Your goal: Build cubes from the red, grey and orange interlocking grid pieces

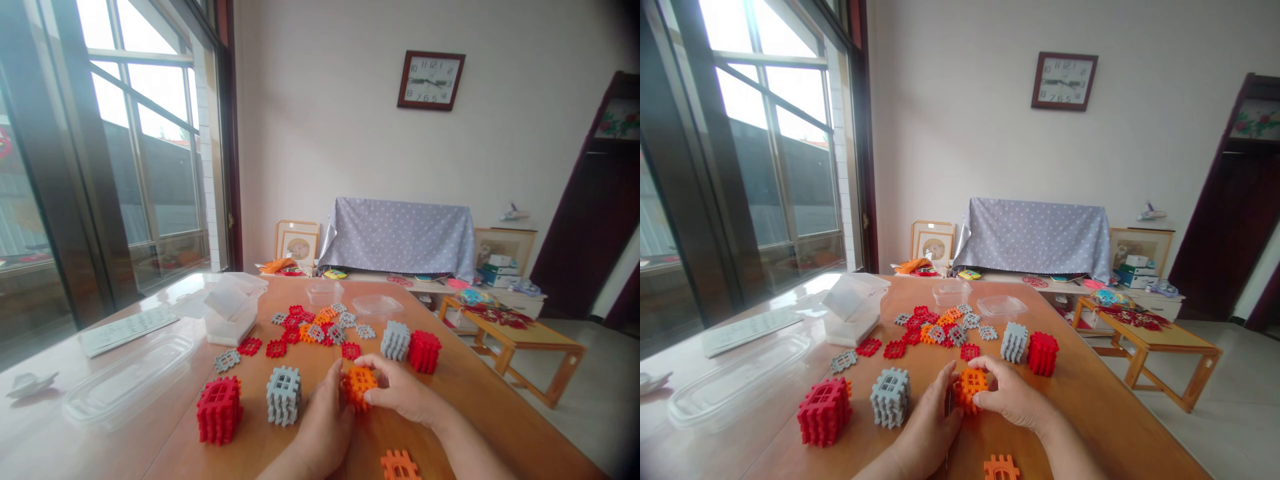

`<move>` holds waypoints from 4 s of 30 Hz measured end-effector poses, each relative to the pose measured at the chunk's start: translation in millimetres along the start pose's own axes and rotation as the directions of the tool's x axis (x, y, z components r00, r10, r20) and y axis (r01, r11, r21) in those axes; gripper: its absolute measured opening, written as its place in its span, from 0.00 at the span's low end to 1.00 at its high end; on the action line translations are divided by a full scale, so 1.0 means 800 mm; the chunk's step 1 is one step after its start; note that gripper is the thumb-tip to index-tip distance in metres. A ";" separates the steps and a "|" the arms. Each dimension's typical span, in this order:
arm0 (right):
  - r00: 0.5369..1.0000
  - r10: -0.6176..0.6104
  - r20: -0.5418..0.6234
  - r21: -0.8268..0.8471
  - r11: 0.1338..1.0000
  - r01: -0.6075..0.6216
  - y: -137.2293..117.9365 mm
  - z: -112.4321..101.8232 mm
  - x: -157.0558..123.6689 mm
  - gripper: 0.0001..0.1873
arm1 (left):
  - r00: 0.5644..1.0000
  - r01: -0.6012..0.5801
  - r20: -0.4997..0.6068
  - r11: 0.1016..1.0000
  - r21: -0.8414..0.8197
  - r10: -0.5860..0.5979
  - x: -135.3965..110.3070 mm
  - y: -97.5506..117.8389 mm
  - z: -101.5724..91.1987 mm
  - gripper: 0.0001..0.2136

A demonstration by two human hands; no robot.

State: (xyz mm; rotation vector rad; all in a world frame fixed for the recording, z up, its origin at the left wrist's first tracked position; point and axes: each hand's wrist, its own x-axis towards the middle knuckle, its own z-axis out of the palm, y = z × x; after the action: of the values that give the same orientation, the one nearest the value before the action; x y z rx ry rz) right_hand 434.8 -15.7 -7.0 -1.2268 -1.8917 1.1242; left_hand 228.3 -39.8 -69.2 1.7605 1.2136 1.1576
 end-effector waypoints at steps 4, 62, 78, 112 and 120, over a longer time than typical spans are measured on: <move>0.994 -0.035 -0.102 -0.014 0.999 0.034 0.007 -0.007 0.004 0.28 | 1.000 0.024 0.003 0.998 0.066 -0.024 -0.001 0.008 -0.004 0.36; 0.932 -0.202 -0.301 -0.470 0.882 0.039 0.022 0.000 0.007 0.12 | 0.999 -0.045 -0.001 0.985 0.169 0.045 0.002 0.018 -0.009 0.27; 0.979 -0.176 -0.101 -0.434 0.893 0.116 0.009 0.011 0.005 0.15 | 0.994 -0.042 -0.103 0.998 0.053 0.048 0.003 0.018 -0.009 0.21; 0.999 0.009 -0.032 -0.340 0.940 -0.019 0.020 0.007 -0.017 0.19 | 0.998 -0.039 0.051 0.922 0.385 0.021 -0.005 0.039 -0.019 0.28; 0.998 0.055 0.019 -0.244 0.969 -0.049 0.024 0.012 -0.016 0.17 | 0.997 -0.051 0.068 0.919 0.391 0.027 -0.003 0.041 -0.023 0.28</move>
State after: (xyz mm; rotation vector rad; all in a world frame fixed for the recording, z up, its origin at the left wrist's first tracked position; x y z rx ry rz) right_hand 439.5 -26.3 -28.9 -1.4076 -2.0752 0.9590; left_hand 221.4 -51.6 -33.6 2.1056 1.4553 0.9160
